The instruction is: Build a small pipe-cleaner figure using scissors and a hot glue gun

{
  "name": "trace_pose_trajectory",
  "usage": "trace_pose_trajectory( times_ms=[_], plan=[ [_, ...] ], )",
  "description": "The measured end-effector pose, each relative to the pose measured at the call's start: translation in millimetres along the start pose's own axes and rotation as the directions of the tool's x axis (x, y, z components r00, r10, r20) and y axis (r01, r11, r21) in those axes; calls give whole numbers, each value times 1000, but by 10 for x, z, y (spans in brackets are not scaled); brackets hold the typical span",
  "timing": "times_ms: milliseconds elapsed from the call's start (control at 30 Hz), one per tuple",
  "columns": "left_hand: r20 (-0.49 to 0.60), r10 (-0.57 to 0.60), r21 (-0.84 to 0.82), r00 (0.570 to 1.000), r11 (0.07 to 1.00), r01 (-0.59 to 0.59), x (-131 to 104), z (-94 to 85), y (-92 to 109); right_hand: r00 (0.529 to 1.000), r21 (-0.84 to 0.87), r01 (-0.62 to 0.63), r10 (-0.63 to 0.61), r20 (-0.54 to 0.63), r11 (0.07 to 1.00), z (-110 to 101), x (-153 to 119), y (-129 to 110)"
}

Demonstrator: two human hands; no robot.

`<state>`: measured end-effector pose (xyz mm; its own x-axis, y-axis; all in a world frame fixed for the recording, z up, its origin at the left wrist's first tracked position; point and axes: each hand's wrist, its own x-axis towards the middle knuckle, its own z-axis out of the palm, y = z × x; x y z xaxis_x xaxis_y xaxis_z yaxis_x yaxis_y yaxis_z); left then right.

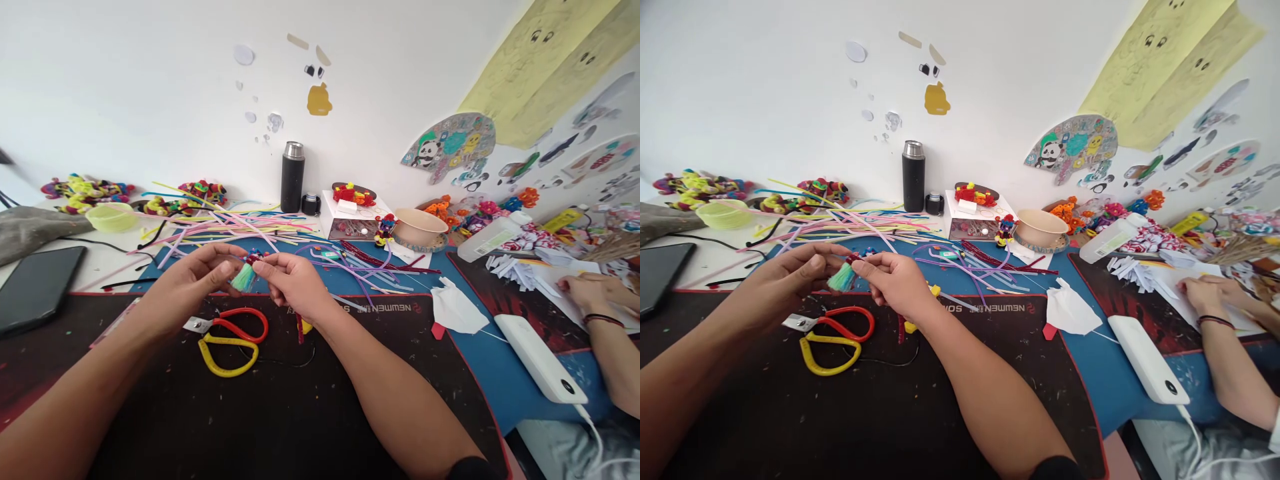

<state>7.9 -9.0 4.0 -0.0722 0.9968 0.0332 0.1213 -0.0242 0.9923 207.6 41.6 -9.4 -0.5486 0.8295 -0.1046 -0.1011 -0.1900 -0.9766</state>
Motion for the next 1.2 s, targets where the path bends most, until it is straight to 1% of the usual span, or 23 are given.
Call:
trace_pose_trajectory(
  times_ms=[100,200,333,433,567,733,900,967,1100,1200],
  plan=[
    [11,32,46,999,998,-32,-19,41,10,998,-58,58,-60,-27,997,0,4,10],
    [-47,86,151,995,985,-78,-41,98,4,995,-86,80,-84,-47,993,4,0,13],
    [-93,133,319,987,943,-97,-69,134,-24,992,-159,94,-106,-69,983,13,-5,26],
    [-81,165,401,983,908,-119,-76,140,-50,988,-197,116,-134,-80,974,20,-7,48],
    [-54,187,416,981,897,-148,-73,139,-76,986,-200,126,-145,-80,972,28,-9,78],
    [-82,208,432,975,889,-153,-98,143,-76,988,-257,114,-136,-71,960,33,-18,85],
    [-104,175,327,979,936,-132,-74,98,-141,997,-291,59,-69,-23,955,27,-45,63],
    [-116,156,282,981,952,-118,-48,72,-156,998,-309,58,-59,6,949,24,-56,59],
    [-174,134,283,976,956,-81,-16,48,-126,996,-339,88,-84,27,937,19,-59,60],
    [-181,117,287,977,956,-61,-14,46,-98,994,-331,104,-103,20,938,16,-54,61]
  ],
)
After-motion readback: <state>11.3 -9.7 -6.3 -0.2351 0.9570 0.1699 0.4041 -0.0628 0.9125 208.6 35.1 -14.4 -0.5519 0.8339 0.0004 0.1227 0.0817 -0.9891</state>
